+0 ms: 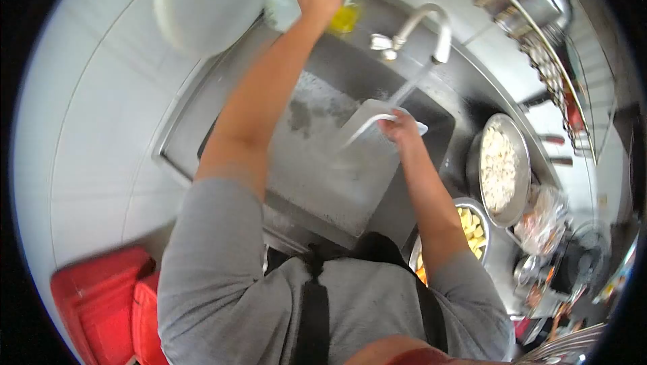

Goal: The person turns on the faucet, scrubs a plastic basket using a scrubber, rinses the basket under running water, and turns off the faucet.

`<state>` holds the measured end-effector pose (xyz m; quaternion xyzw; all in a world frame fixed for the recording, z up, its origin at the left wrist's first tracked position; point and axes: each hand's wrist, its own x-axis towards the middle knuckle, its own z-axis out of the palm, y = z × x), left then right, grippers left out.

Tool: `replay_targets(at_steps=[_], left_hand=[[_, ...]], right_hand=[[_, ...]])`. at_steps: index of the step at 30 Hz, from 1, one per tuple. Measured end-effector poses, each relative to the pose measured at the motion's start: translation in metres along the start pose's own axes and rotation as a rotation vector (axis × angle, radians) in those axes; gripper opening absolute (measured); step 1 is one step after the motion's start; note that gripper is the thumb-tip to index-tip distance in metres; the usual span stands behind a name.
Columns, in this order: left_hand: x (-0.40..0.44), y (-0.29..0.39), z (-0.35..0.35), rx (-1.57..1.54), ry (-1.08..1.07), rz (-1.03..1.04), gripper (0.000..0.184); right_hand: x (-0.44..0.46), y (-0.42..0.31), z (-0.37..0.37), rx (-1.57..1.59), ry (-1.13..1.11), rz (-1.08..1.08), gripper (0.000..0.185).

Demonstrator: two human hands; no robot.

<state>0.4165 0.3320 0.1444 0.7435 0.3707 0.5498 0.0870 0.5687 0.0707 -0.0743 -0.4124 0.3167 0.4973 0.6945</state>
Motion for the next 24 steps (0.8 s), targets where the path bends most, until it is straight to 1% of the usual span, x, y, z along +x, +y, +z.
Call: replay_targets(at_steps=[1, 2, 3, 4, 5, 6, 7, 8, 9, 10, 12, 13, 14, 15, 16, 18, 19, 21, 22, 23, 24], left_hand=[[-0.020, 0.008, 0.030, -0.347, -0.240, 0.029, 0.019], [-0.047, 0.037, 0.038, -0.708, -0.541, -0.032, 0.017], [-0.079, 0.055, 0.052, -0.887, -0.894, -0.229, 0.020], [-0.105, 0.081, 0.046, -1.036, -1.033, -0.518, 0.019], [-0.133, 0.093, 0.055, -1.034, -0.939, -0.518, 0.017], [-0.153, 0.098, 0.071, -1.016, -0.934, -0.529, 0.014], [-0.159, 0.114, 0.069, -1.062, -0.878, -0.731, 0.007], [-0.166, 0.118, 0.088, -1.155, -0.809, -0.893, 0.007], [-0.182, 0.114, 0.113, -1.236, -0.740, -1.064, 0.011], [-0.195, 0.111, 0.131, -1.241, -0.783, -1.048, 0.011], [-0.220, 0.103, 0.159, -1.844, -0.487, -1.424, 0.018], [-0.233, 0.096, 0.173, -1.832, -0.533, -1.428, 0.018], [-0.245, 0.088, 0.184, -1.882, -0.447, -1.569, 0.021], [-0.254, 0.081, 0.191, -1.918, -0.351, -1.715, 0.024], [-0.259, 0.073, 0.187, -1.896, -0.393, -1.723, 0.024], [-0.266, 0.052, 0.171, -1.943, -0.562, -1.797, 0.025], [-0.260, 0.055, 0.162, -1.918, -0.592, -1.801, 0.025], [-0.240, 0.061, 0.137, -1.358, -0.949, -1.524, 0.028], [-0.229, 0.064, 0.116, -1.196, -1.206, -1.121, 0.034], [-0.212, 0.069, 0.104, -1.166, -1.241, -1.115, 0.034], [-0.201, 0.071, 0.092, -1.040, -1.397, -0.992, 0.035]], right_hand=[[0.028, -0.001, -0.003, 0.068, -0.015, 0.028, 0.026], [0.048, -0.001, -0.003, 0.140, -0.030, 0.054, 0.025], [0.043, 0.003, 0.008, 0.167, 0.011, 0.019, 0.026], [0.037, 0.009, 0.017, 0.187, 0.057, -0.009, 0.028], [0.050, 0.009, 0.015, 0.135, -0.004, 0.009, 0.030], [0.064, 0.006, 0.011, 0.080, -0.064, 0.025, 0.033], [0.045, 0.008, 0.018, 0.112, -0.073, 0.001, 0.033], [0.010, 0.013, 0.027, 0.169, -0.053, -0.043, 0.032], [0.002, 0.012, 0.027, 0.218, -0.040, -0.072, 0.032], [-0.003, 0.010, 0.026, 0.265, -0.028, -0.101, 0.031], [0.031, 0.003, 0.006, 0.353, -0.345, -0.107, 0.035], [0.022, -0.002, 0.007, 0.389, -0.344, -0.120, 0.035], [0.003, -0.008, 0.013, 0.360, -0.206, -0.080, 0.035], [0.000, -0.013, 0.011, 0.362, -0.136, -0.057, 0.035], [0.004, -0.017, 0.007, 0.366, -0.066, -0.035, 0.035], [0.019, -0.022, 0.000, 0.389, -0.028, 0.037, 0.035], [0.027, -0.019, -0.003, 0.417, -0.031, 0.043, 0.035], [0.040, -0.004, -0.007, 0.317, -0.129, -0.067, 0.032], [0.044, 0.001, -0.004, 0.351, -0.133, -0.059, 0.032], [0.048, 0.005, 0.001, 0.217, -0.253, -0.144, 0.034], [0.055, 0.014, 0.001, 0.089, -0.361, -0.224, 0.035]])
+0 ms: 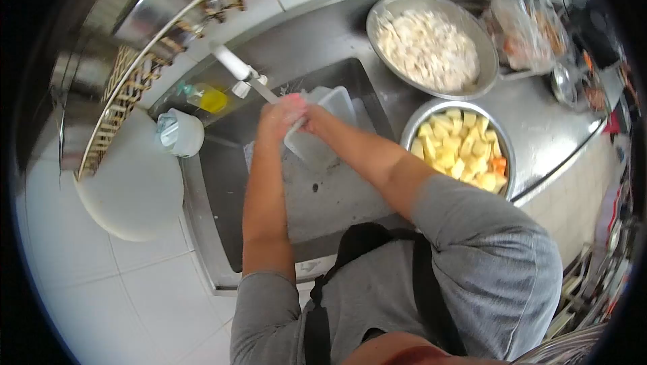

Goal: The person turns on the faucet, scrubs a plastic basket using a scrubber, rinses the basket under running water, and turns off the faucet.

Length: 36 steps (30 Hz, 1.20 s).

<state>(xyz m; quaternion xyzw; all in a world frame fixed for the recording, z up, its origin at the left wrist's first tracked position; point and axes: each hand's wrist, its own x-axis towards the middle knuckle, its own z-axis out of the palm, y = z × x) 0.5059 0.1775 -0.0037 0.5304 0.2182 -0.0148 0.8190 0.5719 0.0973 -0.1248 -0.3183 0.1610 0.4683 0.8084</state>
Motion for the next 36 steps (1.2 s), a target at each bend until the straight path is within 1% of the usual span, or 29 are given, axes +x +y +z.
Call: replay_targets(at_steps=[1, 2, 3, 4, 6, 7, 9, 10, 12, 13, 15, 17, 19, 21, 22, 23, 24, 25, 26, 27, 28, 29, 30, 31, 32, 33, 34, 35, 36], left_hand=[[-0.011, 0.016, 0.003, 0.176, -0.071, -0.056, 0.036], [-0.023, 0.036, 0.014, 0.294, -0.032, -0.081, 0.038], [-0.033, 0.051, 0.024, 0.412, 0.005, -0.104, 0.039], [-0.039, 0.062, 0.030, 0.436, -0.014, -0.131, 0.039], [-0.048, 0.074, 0.036, 0.699, 0.109, -0.062, 0.033], [-0.046, 0.073, 0.033, 0.713, 0.098, -0.074, 0.033], [-0.040, 0.061, 0.017, 0.983, 0.104, 0.148, 0.024], [-0.030, 0.055, -0.002, 0.989, 0.098, 0.142, 0.024], [-0.009, 0.040, -0.031, 1.287, 0.052, 0.236, 0.020], [-0.017, 0.044, -0.014, 1.292, 0.041, 0.234, 0.020], [-0.032, 0.049, 0.012, 1.092, 0.122, 0.125, 0.013], [-0.026, 0.052, 0.017, 1.032, 0.123, 0.105, 0.015], [-0.023, 0.055, 0.029, 0.966, 0.131, 0.089, 0.017], [-0.022, 0.057, 0.039, 0.835, 0.232, 0.023, 0.026], [-0.020, 0.055, 0.036, 0.833, 0.236, 0.021, 0.026], [-0.018, 0.053, 0.033, 0.700, 0.155, -0.022, 0.030], [-0.015, 0.049, 0.027, 0.564, 0.076, -0.063, 0.035], [-0.009, 0.042, 0.017, 0.560, 0.085, -0.060, 0.035], [-0.004, 0.034, 0.008, 0.472, 0.084, -0.052, 0.037], [-0.005, 0.033, 0.005, 0.384, 0.087, -0.043, 0.040], [-0.007, 0.033, 0.001, 0.377, 0.110, -0.037, 0.040], [-0.010, 0.029, -0.004, 0.454, 0.131, -0.040, 0.037], [-0.016, 0.028, -0.005, 0.529, 0.155, -0.044, 0.035], [-0.024, 0.029, -0.002, 0.515, 0.190, -0.039, 0.035], [-0.029, 0.031, 0.002, 0.649, 0.213, -0.032, 0.030], [-0.028, 0.031, -0.001, 0.784, 0.227, -0.029, 0.025], [-0.029, 0.030, -0.004, 0.819, 0.216, 0.038, 0.016], [-0.029, 0.028, -0.005, 0.814, 0.232, 0.032, 0.016], [-0.031, 0.027, -0.003, 0.728, 0.244, 0.079, 0.014]], right_hand=[[0.010, 0.003, 0.004, -0.055, 0.008, 0.064, 0.034], [0.023, 0.002, 0.008, -0.108, 0.011, 0.127, 0.034], [0.036, 0.007, 0.003, -0.078, -0.125, 0.086, 0.033], [0.049, 0.013, -0.002, -0.043, -0.262, 0.048, 0.032], [0.024, 0.008, 0.026, 0.053, -0.154, 0.074, 0.031], [0.006, 0.005, 0.043, 0.098, -0.087, 0.082, 0.031], [-0.031, -0.008, 0.070, 0.155, 0.010, 0.082, 0.030], [-0.050, -0.018, 0.081, 0.170, 0.055, 0.075, 0.030], [-0.085, -0.040, 0.091, 0.192, 0.115, 0.043, 0.029], [-0.092, -0.046, 0.087, 0.202, 0.172, 0.011, 0.029], [-0.098, -0.059, 0.077, 0.214, 0.175, -0.009, 0.029], [-0.095, -0.070, 0.065, 0.221, 0.176, -0.025, 0.029], [-0.091, -0.074, 0.053, -0.128, -0.069, -0.035, 0.033], [-0.098, -0.082, 0.046, -0.168, -0.087, -0.081, 0.037], [-0.103, -0.085, 0.046, -0.210, -0.107, -0.125, 0.041], [-0.107, -0.086, 0.049, -0.213, -0.111, -0.120, 0.041], [-0.107, -0.086, 0.051, -0.170, -0.102, -0.045, 0.045], [-0.105, -0.086, 0.053, -0.128, -0.094, 0.031, 0.049], [-0.103, -0.084, 0.056, -0.137, -0.101, 0.039, 0.049], [-0.096, -0.079, 0.058, -0.009, -0.077, 0.065, 0.055], [-0.089, -0.072, 0.061, 0.116, -0.054, 0.095, 0.061], [-0.082, -0.066, 0.061, 0.101, -0.067, 0.119, 0.061], [-0.073, -0.061, 0.057, 0.007, -0.134, -0.015, 0.069], [-0.077, -0.051, 0.066, -0.137, -0.068, -0.218, 0.077], [-0.082, -0.041, 0.075, -0.292, 0.033, -0.410, 0.084], [-0.089, -0.030, 0.086, -0.493, 0.275, -0.682, 0.091], [-0.082, -0.028, 0.089, -0.504, 0.263, -0.671, 0.091], [-0.079, -0.031, 0.094, -0.759, 0.453, -0.935, 0.078], [-0.071, -0.028, 0.095, -1.011, 0.644, -1.199, 0.068]])
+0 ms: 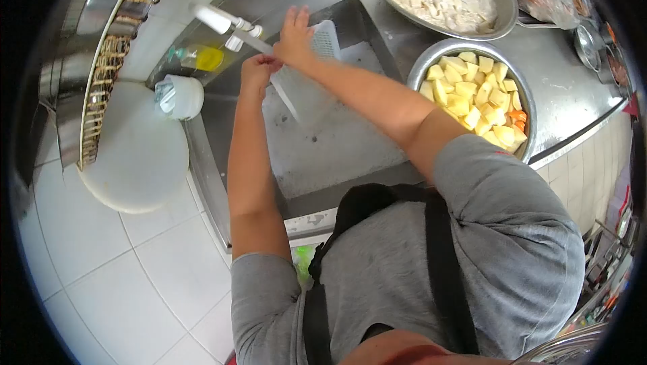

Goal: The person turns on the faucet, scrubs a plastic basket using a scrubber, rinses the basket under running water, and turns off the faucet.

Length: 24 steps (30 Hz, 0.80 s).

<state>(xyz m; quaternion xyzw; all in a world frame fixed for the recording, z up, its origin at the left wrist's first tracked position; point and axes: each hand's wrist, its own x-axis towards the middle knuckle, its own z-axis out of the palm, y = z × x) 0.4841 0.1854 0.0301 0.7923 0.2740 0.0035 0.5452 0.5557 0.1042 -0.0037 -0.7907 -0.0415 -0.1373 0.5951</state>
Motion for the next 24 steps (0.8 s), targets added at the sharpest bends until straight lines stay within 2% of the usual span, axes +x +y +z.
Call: replay_targets(at_steps=[1, 3, 4, 5, 7, 8, 10, 11, 13, 14, 17, 19, 20, 22, 24], left_hand=[[-0.001, 0.002, -0.001, -0.089, 0.029, 0.030, 0.012], [0.000, 0.009, -0.009, -0.061, 0.028, 0.032, 0.013], [0.000, 0.014, -0.011, -0.029, -0.002, 0.050, 0.015], [-0.001, 0.020, -0.013, 0.003, -0.033, 0.066, 0.018], [0.000, 0.028, -0.012, -0.023, 0.007, 0.047, 0.022], [0.002, 0.030, -0.013, -0.036, 0.036, 0.069, 0.024], [0.001, 0.037, -0.013, -0.010, 0.083, 0.132, 0.031], [0.001, 0.040, -0.011, -0.009, 0.091, 0.123, 0.031], [0.003, 0.046, -0.007, -0.208, 0.017, 0.136, 0.024], [0.003, 0.049, -0.007, -0.208, 0.023, 0.134, 0.024], [-0.003, 0.058, -0.003, -0.136, -0.037, 0.147, 0.028], [-0.008, 0.065, 0.001, -0.005, 0.046, 0.128, 0.034], [-0.010, 0.065, 0.001, -0.010, 0.047, 0.126, 0.034], [-0.007, 0.062, -0.001, -0.084, -0.075, 0.106, 0.047], [0.006, 0.055, -0.006, -0.026, -0.144, 0.124, 0.046]], right_hand=[[0.004, -0.005, -0.008, 0.006, -0.015, 0.002, 0.068], [0.026, -0.015, -0.041, -0.373, -0.976, 0.015, 0.058], [0.030, -0.006, -0.036, -0.324, -1.025, 0.002, 0.050], [0.037, 0.004, -0.031, -0.326, -1.035, 0.001, 0.050], [0.046, 0.015, -0.026, -0.185, -1.005, -0.169, 0.043], [0.047, 0.017, -0.021, -0.183, -1.018, -0.167, 0.043], [0.046, 0.017, -0.014, -0.085, -0.888, -0.229, 0.040], [0.045, 0.017, -0.011, -0.080, -0.899, -0.228, 0.040], [0.045, 0.015, -0.010, -0.138, -1.085, -0.215, 0.043], [0.042, 0.015, -0.011, -0.135, -1.090, -0.218, 0.043], [0.026, 0.015, -0.027, 0.223, -0.894, -0.378, 0.041], [0.036, 0.007, -0.046, -0.172, -0.804, -0.371, 0.038], [0.042, 0.003, -0.055, -0.175, -0.808, -0.372, 0.038], [0.057, -0.006, -0.072, 0.009, -1.079, -0.185, 0.036], [0.068, -0.026, -0.097, -0.009, -1.077, -0.199, 0.032]])
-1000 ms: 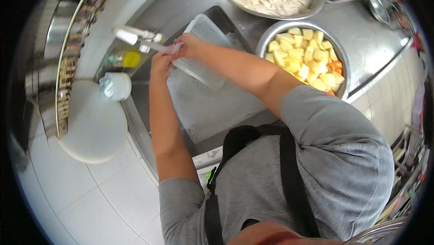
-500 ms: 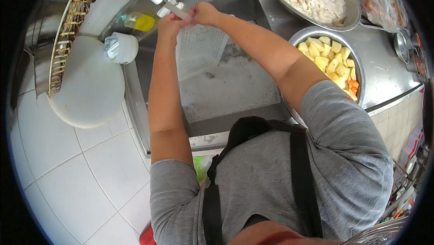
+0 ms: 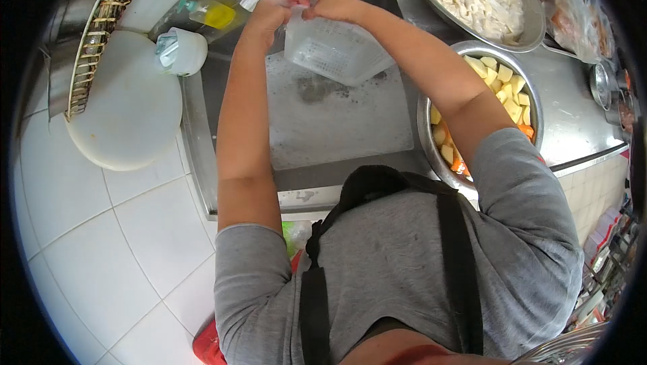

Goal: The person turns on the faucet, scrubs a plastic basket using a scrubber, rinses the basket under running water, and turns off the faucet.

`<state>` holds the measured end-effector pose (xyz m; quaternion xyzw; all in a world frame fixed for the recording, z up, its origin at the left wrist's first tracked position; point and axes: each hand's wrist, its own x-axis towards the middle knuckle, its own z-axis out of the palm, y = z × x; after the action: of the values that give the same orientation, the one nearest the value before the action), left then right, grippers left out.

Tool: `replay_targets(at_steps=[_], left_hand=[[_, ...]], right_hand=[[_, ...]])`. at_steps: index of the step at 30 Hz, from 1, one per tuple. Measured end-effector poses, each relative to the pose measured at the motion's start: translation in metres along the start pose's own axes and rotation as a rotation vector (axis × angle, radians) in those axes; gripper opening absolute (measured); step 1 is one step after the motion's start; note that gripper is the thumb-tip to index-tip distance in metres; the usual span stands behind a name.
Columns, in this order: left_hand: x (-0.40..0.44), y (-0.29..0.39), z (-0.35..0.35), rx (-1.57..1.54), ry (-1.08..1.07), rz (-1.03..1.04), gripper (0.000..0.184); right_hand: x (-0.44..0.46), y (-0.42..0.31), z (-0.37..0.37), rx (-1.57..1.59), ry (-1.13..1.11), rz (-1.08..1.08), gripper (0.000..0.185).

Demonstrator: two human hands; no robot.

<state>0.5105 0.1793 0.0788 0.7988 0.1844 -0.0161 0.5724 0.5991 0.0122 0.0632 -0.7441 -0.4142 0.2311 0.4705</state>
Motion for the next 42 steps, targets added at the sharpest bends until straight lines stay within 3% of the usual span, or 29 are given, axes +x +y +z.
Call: replay_targets(at_steps=[2, 4, 8, 13, 17, 19, 20, 22, 23, 25, 30, 32, 34, 37, 40, 42], left_hand=[[0.000, -0.003, -0.001, 0.055, -0.072, 0.011, 0.046], [-0.006, -0.004, 0.000, 0.023, -0.067, 0.031, 0.041], [-0.014, -0.007, -0.005, 0.085, 0.003, -0.078, 0.036], [-0.010, -0.050, -0.025, 0.070, -0.041, -0.117, 0.036], [-0.012, -0.080, -0.033, 0.089, 0.020, -0.132, 0.032], [-0.022, -0.084, -0.038, -0.066, 0.119, -0.371, 0.028], [-0.028, -0.080, -0.039, -0.071, 0.122, -0.369, 0.028], [-0.034, -0.069, -0.045, -0.531, 0.290, -0.211, 0.026], [-0.032, -0.063, -0.050, -0.534, 0.297, -0.209, 0.026], [-0.026, -0.051, -0.061, -0.360, 0.371, -0.174, 0.026], [-0.005, -0.025, -0.026, -0.015, 0.221, 0.053, 0.025], [0.004, -0.022, -0.003, 0.010, 0.206, 0.121, 0.027], [0.007, -0.014, 0.009, 0.235, 0.117, 0.140, 0.028], [0.006, -0.010, 0.011, 0.127, 0.049, 0.128, 0.030], [-0.015, -0.007, -0.002, 0.167, 0.008, 0.072, 0.032], [-0.018, -0.025, -0.033, 0.188, 0.004, 0.022, 0.032]], right_hand=[[-0.002, -0.001, -0.009, -0.020, -0.002, -0.002, 0.029], [0.009, 0.004, -0.015, 0.095, 0.124, -0.511, 0.023], [0.004, -0.026, -0.041, 0.316, 0.064, -0.298, 0.017], [-0.010, -0.063, -0.072, 0.188, 0.157, -0.510, 0.021], [-0.029, -0.092, -0.094, 0.113, 0.187, -0.546, 0.021], [-0.035, -0.096, -0.102, 0.038, 0.313, -0.539, 0.017], [-0.034, -0.093, -0.103, 0.036, 0.309, -0.542, 0.017], [-0.029, -0.079, -0.102, 0.074, 0.247, -0.164, 0.012], [-0.021, -0.062, -0.101, 0.074, 0.241, -0.169, 0.012], [-0.001, -0.021, -0.088, -0.445, 0.039, -0.010, 0.019], [0.016, 0.027, 0.006, -0.553, -0.003, -0.067, 0.039], [0.032, 0.027, 0.031, -0.441, 0.090, -0.116, 0.038], [0.039, 0.036, 0.041, -0.327, 0.183, -0.161, 0.038], [0.038, 0.045, 0.047, -0.159, 0.184, -0.231, 0.036], [0.026, 0.051, 0.032, -0.167, 0.273, -0.152, 0.032], [0.018, 0.048, 0.001, 0.050, 0.138, 0.048, 0.038]])
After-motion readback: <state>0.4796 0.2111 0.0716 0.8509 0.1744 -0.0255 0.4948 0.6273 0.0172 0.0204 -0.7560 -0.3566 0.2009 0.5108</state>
